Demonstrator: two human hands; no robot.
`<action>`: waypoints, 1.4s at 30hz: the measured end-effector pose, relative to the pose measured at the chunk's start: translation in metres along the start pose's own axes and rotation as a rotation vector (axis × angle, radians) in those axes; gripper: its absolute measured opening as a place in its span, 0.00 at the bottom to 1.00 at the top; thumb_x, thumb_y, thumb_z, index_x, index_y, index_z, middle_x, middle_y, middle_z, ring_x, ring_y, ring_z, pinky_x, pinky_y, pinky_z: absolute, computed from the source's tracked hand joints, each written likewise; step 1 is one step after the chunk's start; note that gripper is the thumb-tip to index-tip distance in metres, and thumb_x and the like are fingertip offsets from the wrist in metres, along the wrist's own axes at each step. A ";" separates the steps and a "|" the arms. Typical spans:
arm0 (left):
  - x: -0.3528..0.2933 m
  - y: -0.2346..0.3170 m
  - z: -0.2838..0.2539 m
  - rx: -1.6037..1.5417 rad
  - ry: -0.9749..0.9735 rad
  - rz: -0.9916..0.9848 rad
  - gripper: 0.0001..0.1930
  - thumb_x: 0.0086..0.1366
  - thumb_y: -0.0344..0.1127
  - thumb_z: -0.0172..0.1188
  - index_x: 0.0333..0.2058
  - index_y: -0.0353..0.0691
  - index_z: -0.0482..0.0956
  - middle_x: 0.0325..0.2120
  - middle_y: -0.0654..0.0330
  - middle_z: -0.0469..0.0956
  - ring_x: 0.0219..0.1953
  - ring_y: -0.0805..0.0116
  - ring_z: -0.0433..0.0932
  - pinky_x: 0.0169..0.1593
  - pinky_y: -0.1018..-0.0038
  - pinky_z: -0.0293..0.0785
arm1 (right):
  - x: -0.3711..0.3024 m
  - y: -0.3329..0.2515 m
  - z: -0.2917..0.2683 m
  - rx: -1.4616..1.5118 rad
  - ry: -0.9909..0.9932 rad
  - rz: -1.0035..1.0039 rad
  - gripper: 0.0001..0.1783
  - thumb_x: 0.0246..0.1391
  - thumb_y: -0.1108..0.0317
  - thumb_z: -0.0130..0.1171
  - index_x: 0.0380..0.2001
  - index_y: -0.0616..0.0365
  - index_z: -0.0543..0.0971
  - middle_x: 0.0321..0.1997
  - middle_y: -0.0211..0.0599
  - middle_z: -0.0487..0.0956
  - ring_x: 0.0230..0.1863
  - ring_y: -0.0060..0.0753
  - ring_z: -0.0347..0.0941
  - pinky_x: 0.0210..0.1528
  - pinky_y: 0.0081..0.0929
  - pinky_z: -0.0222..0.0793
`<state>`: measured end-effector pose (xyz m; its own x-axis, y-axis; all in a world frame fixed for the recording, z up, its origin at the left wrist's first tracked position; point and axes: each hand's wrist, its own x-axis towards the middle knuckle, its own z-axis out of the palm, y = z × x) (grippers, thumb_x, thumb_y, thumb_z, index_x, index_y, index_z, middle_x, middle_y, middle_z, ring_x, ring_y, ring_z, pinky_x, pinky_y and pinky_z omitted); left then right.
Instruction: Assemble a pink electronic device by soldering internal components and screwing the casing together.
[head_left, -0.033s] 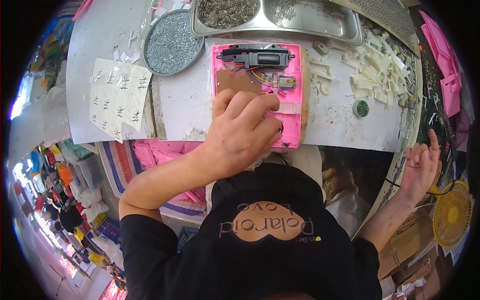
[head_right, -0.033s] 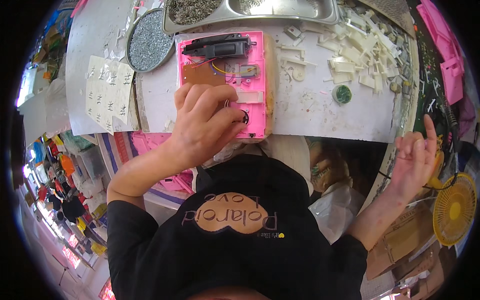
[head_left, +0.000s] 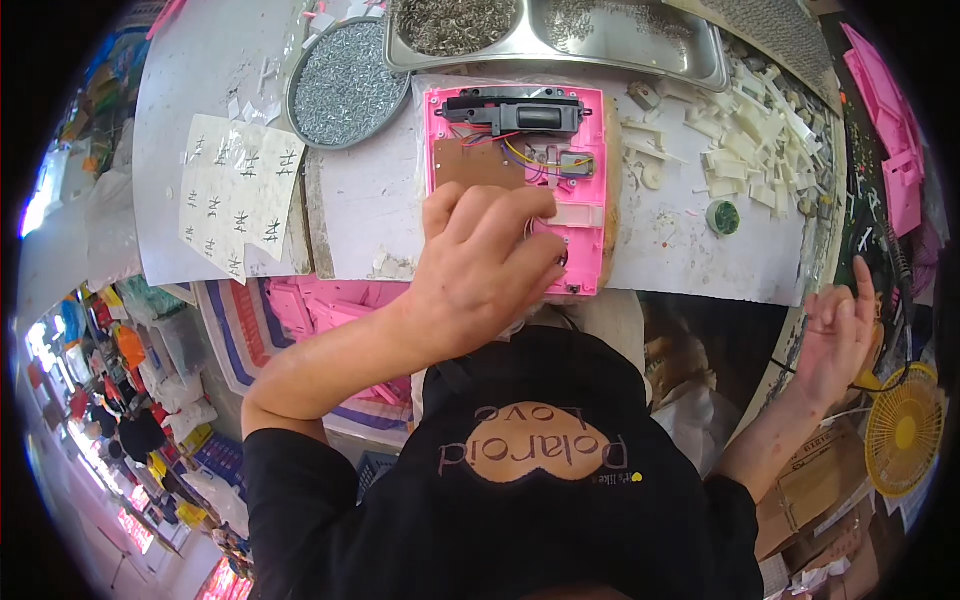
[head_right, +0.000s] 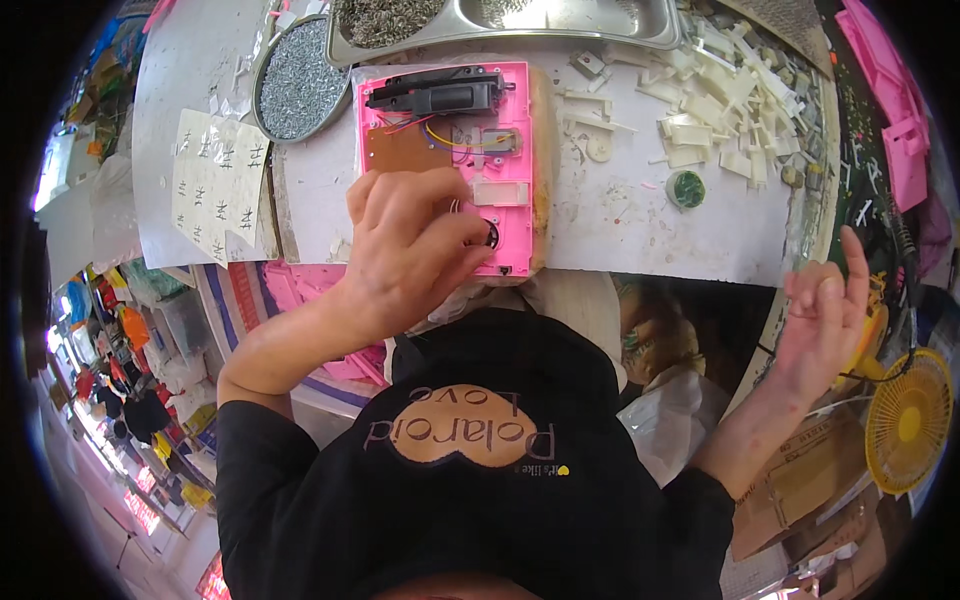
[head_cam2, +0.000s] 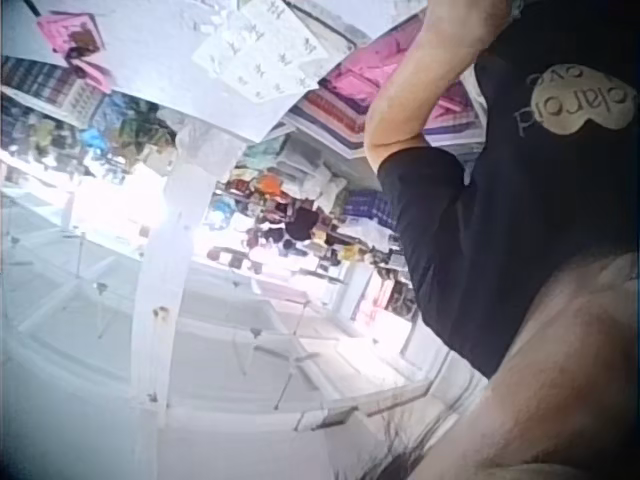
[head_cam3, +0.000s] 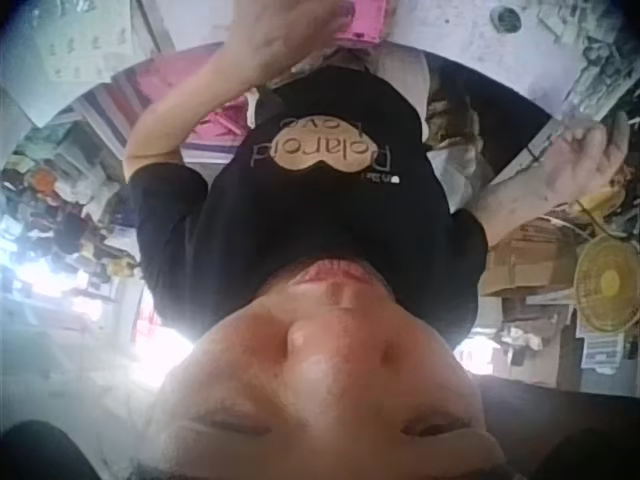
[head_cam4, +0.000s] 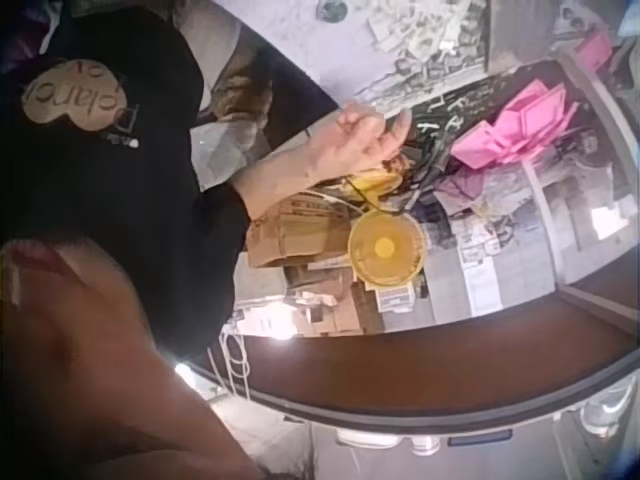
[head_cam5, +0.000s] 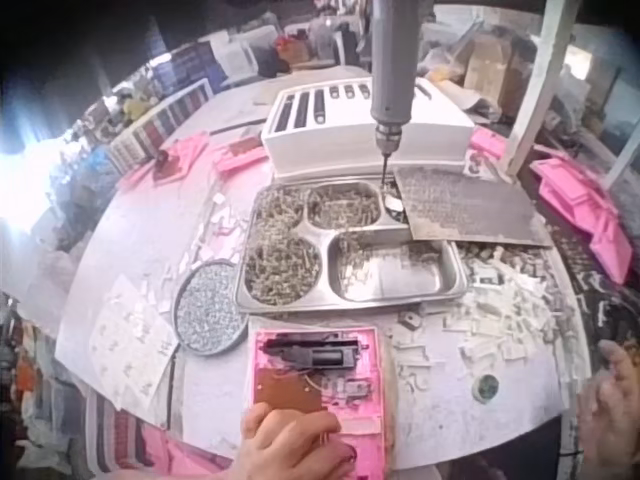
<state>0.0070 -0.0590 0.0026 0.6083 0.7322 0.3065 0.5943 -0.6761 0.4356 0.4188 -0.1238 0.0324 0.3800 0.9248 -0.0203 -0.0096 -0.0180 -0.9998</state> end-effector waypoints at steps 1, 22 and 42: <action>-0.006 0.005 -0.001 -0.066 0.069 -0.095 0.21 0.48 0.36 0.77 0.42 0.48 0.81 0.47 0.60 0.73 0.46 0.60 0.72 0.54 0.61 0.63 | -0.004 0.002 0.017 -0.033 -0.005 -0.011 0.30 0.65 0.74 0.55 0.67 0.71 0.64 0.28 0.25 0.68 0.28 0.17 0.61 0.36 0.22 0.62; -0.011 -0.022 -0.013 -0.015 0.036 0.012 0.22 0.48 0.40 0.74 0.45 0.53 0.87 0.52 0.62 0.75 0.46 0.62 0.72 0.50 0.61 0.62 | 0.017 0.014 0.212 -0.780 -0.461 -0.604 0.08 0.46 0.69 0.71 0.30 0.53 0.82 0.25 0.31 0.75 0.30 0.39 0.71 0.39 0.35 0.64; 0.025 -0.044 0.002 0.116 0.179 0.041 0.15 0.57 0.39 0.67 0.44 0.56 0.88 0.57 0.66 0.74 0.56 0.60 0.68 0.62 0.56 0.55 | 0.027 -0.001 0.239 -0.969 -0.530 -0.157 0.13 0.47 0.61 0.66 0.24 0.62 0.83 0.22 0.47 0.81 0.27 0.50 0.81 0.33 0.43 0.75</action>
<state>-0.0033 -0.0113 -0.0107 0.5360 0.7002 0.4716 0.6342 -0.7027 0.3226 0.2083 -0.0078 0.0332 -0.1313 0.9838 -0.1217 0.8173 0.0379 -0.5749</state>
